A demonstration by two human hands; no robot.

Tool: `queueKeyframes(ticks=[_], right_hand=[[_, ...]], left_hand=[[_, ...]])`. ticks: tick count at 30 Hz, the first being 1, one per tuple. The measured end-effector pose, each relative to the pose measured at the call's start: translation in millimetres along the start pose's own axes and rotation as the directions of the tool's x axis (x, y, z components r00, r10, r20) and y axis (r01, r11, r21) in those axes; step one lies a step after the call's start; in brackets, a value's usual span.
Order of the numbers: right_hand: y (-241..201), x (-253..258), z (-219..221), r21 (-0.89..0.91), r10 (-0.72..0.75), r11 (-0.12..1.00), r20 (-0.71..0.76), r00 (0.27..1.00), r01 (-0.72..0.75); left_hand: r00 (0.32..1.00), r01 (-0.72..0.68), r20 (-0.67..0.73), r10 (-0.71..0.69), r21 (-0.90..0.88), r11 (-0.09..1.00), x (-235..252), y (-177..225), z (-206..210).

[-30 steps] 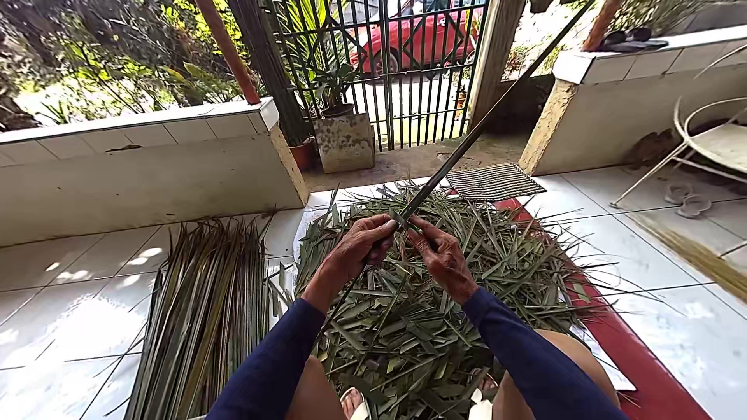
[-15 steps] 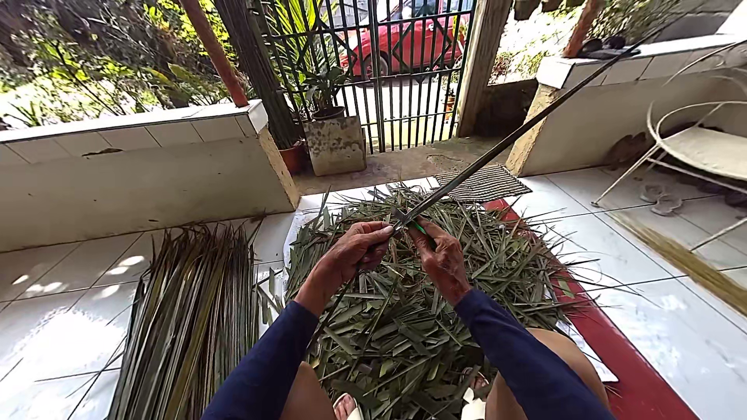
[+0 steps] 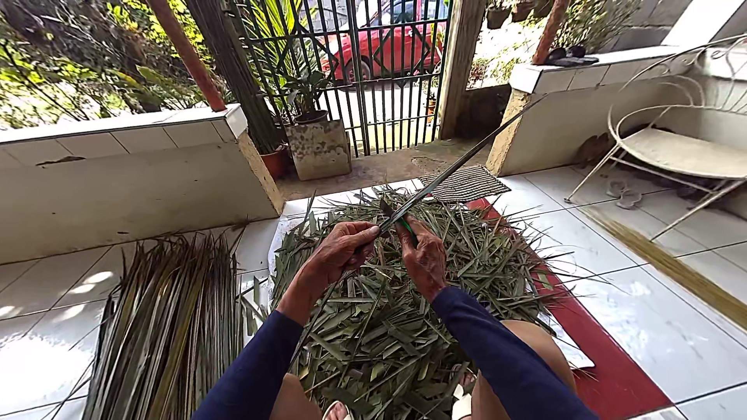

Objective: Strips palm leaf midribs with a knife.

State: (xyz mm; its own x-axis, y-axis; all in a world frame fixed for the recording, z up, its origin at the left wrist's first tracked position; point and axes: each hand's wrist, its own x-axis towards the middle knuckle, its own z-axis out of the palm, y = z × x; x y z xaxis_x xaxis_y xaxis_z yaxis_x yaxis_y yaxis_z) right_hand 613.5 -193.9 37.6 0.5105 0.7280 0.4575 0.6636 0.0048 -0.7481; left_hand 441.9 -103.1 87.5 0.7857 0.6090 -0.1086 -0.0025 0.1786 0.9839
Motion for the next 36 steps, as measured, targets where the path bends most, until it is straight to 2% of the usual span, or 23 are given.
queueKeyframes(ticks=[3,10,18,23,29,33,35,36], right_hand=[[-0.5,5.2,-1.0,-0.014,0.007,1.0,-0.033,0.999,-0.007],[11.4,35.9,-20.9,0.125,0.082,0.989,-0.007,0.997,-0.081],[52.0,105.2,-47.6,0.181,0.072,0.982,-0.1,0.992,-0.053],[82.3,146.2,-63.1,0.272,0.138,0.958,-0.14,0.98,-0.096],[131.1,170.1,-83.5,0.317,0.236,0.935,-0.218,0.947,-0.16],[167.3,169.8,-100.3,0.391,0.36,0.886,-0.245,0.9,-0.248],[169.8,159.7,-111.6,0.383,0.423,0.875,-0.304,0.854,-0.297],[151.9,149.2,-123.4,0.365,0.482,0.856,-0.306,0.821,-0.366]], left_hand=[[1.0,0.012,-0.014,-0.011,0.004,1.0,-1.8,2.7,0.7],[1.0,-0.005,0.015,0.004,0.049,0.999,-12.4,6.7,-6.1],[0.999,0.009,0.029,-0.012,0.108,0.994,-27.8,13.0,-18.4],[0.999,0.016,0.039,-0.021,0.133,0.991,-37.9,19.9,-23.9],[0.998,-0.007,0.059,-0.006,0.217,0.976,-59.3,30.6,-30.6],[0.999,-0.032,0.043,0.021,0.26,0.965,-80.7,44.9,-45.4],[0.998,-0.061,0.022,0.057,0.27,0.961,-93.3,53.3,-57.3],[0.996,-0.086,0.014,0.085,0.271,0.959,-100.2,57.6,-64.6]])
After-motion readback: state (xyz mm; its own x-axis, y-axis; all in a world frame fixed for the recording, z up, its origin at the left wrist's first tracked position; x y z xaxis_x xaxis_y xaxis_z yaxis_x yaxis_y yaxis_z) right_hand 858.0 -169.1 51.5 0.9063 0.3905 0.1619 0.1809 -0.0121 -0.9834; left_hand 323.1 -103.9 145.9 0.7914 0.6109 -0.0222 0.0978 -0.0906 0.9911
